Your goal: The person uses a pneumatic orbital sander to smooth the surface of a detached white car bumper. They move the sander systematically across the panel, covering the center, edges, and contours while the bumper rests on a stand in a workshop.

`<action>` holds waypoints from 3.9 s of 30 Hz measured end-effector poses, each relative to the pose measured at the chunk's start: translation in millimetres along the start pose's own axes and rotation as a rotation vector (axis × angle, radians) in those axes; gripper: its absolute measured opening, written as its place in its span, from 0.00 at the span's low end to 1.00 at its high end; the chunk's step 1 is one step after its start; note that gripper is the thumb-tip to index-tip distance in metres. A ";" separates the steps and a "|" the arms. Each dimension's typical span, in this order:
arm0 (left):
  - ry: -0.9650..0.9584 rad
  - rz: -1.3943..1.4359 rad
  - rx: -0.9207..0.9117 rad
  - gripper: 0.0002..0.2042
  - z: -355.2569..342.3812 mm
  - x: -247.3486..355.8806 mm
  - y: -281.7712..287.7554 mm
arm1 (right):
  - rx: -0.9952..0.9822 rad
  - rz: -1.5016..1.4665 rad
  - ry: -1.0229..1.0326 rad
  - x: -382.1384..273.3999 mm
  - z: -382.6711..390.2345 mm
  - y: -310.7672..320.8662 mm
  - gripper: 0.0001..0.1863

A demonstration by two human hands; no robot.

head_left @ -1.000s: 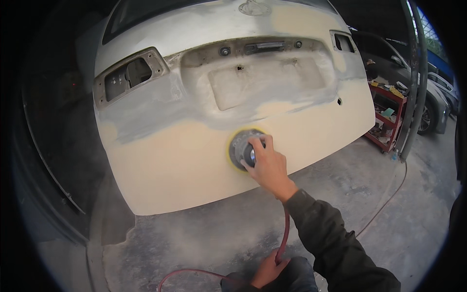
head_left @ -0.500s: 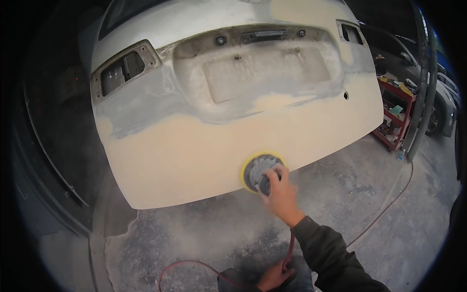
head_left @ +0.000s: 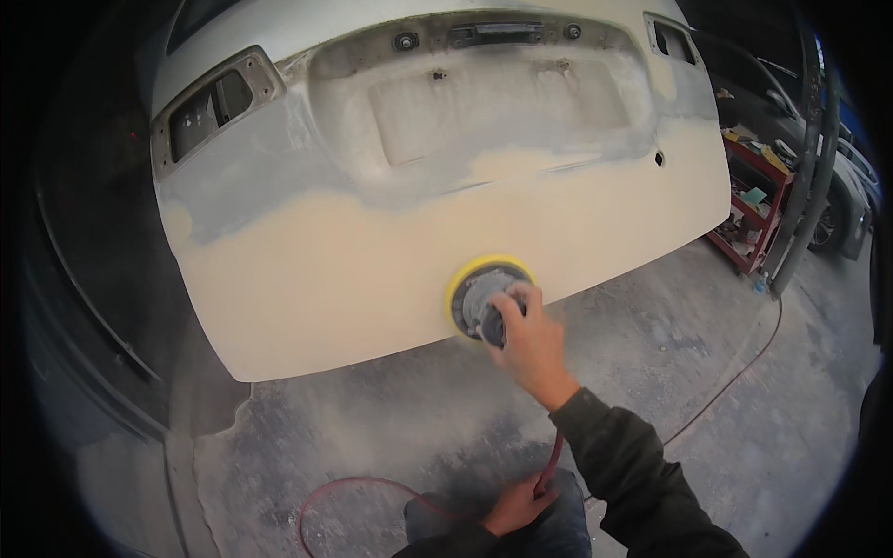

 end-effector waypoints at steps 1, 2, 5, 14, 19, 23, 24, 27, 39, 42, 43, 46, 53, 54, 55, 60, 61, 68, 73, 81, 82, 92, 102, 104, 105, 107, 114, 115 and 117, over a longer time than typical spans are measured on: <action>-0.014 0.015 -0.029 0.23 1.1 -5.9 -10.7 | -0.025 0.023 0.002 3.0 19.5 -11.0 0.30; -0.028 0.047 -0.011 0.23 0.1 -14.9 -17.9 | -0.050 0.051 0.006 6.2 28.8 -15.0 0.30; -0.015 0.096 0.068 0.22 9.3 -22.9 -14.2 | 0.092 -0.017 -0.038 9.7 6.7 -2.6 0.29; 0.036 -0.010 0.177 0.18 21.2 57.9 61.9 | 0.137 -0.038 -0.066 -17.2 -68.4 20.5 0.29; 0.105 0.005 0.121 0.19 20.9 14.5 24.9 | -0.020 -0.085 0.122 -57.0 -12.3 -41.9 0.33; 0.160 -0.001 0.104 0.21 25.8 29.4 33.8 | 0.012 -0.137 0.000 -33.3 -2.7 -21.4 0.31; 0.132 0.017 0.120 0.22 24.7 32.2 34.6 | 0.074 -0.133 -0.046 -18.7 -1.8 -15.6 0.30; 0.084 0.058 0.139 0.23 20.4 39.2 35.4 | 0.216 -0.158 -0.188 37.6 1.5 6.3 0.28; 0.034 -0.003 0.205 0.18 48.7 13.0 52.3 | 0.318 -0.128 -0.291 39.6 27.8 -11.6 0.30; 0.069 0.001 0.236 0.15 63.3 4.5 54.1 | 0.184 -0.093 -0.099 -22.9 26.7 -49.2 0.31; 0.108 0.001 0.236 0.14 69.3 1.6 54.3 | 0.110 -0.098 -0.036 -46.4 25.6 -67.0 0.28; 0.193 0.028 0.255 0.14 92.3 -23.9 51.6 | 0.025 -0.081 0.114 -111.5 26.2 -109.6 0.33; 0.272 -0.044 0.230 0.17 106.7 -20.0 53.7 | 0.002 -0.266 -0.035 -82.9 55.4 -110.3 0.32; 0.271 -0.047 0.225 0.17 105.3 -15.8 51.3 | -0.003 -0.257 -0.107 -62.5 61.2 -104.7 0.31; 0.267 -0.048 0.219 0.18 100.4 -8.2 48.4 | 0.080 -0.257 -0.181 -38.5 65.1 -92.5 0.32; 0.125 -0.091 0.137 0.24 46.9 20.2 27.2 | 0.320 -0.199 -0.435 97.1 81.2 -9.3 0.35; 0.114 -0.089 0.119 0.24 36.2 29.1 25.4 | 0.388 -0.129 -0.452 126.9 87.1 3.5 0.33; 0.171 -0.159 0.055 0.23 29.3 15.2 18.7 | 0.268 -0.153 -0.391 90.2 76.7 -5.1 0.31; 0.290 -0.111 0.087 0.23 43.2 5.3 16.0 | 0.094 -0.128 -0.061 -8.5 62.6 -64.8 0.34; 0.265 -0.108 0.047 0.23 21.5 21.4 11.7 | 0.309 -0.253 -0.390 92.7 72.1 -11.7 0.33; 0.233 -0.090 0.082 0.22 19.7 21.6 9.2 | 0.363 -0.209 -0.431 118.8 72.9 3.9 0.30; 0.234 -0.102 0.146 0.26 40.5 -6.1 15.3 | 0.160 -0.218 -0.252 42.5 75.6 -48.0 0.31; 0.354 -0.138 0.174 0.19 66.4 -14.2 37.1 | 0.235 -0.247 -0.053 -29.0 70.7 -101.0 0.31; 0.378 -0.120 0.178 0.19 54.3 4.7 36.8 | 0.386 -0.293 -0.177 20.3 78.3 -86.5 0.30; 0.365 -0.135 0.186 0.19 46.9 7.3 36.0 | 0.473 -0.308 -0.231 46.0 78.8 -72.3 0.30; 0.340 -0.168 0.194 0.20 32.7 12.7 35.9 | 0.589 -0.329 -0.325 105.8 78.9 -39.4 0.31; 0.189 -0.237 0.307 0.22 13.6 53.9 80.4 | 1.119 -1.043 -0.618 235.1 69.6 11.6 0.27; 0.192 -0.237 0.336 0.21 20.8 52.9 86.0 | 1.159 -1.188 -0.599 230.9 69.9 1.3 0.26; 0.219 -0.233 0.430 0.20 46.6 49.0 98.7 | 1.173 -1.415 -0.584 215.3 70.0 -35.2 0.24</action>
Point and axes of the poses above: each hand's wrist, its own z-axis away from the middle knuckle, its own y-axis out of the back of the hand, x = y × z, the point moved 5 cm from there along -z, towards the middle knuckle, and after that the axes turned 12 degrees about -x, right-handed, at the moved point
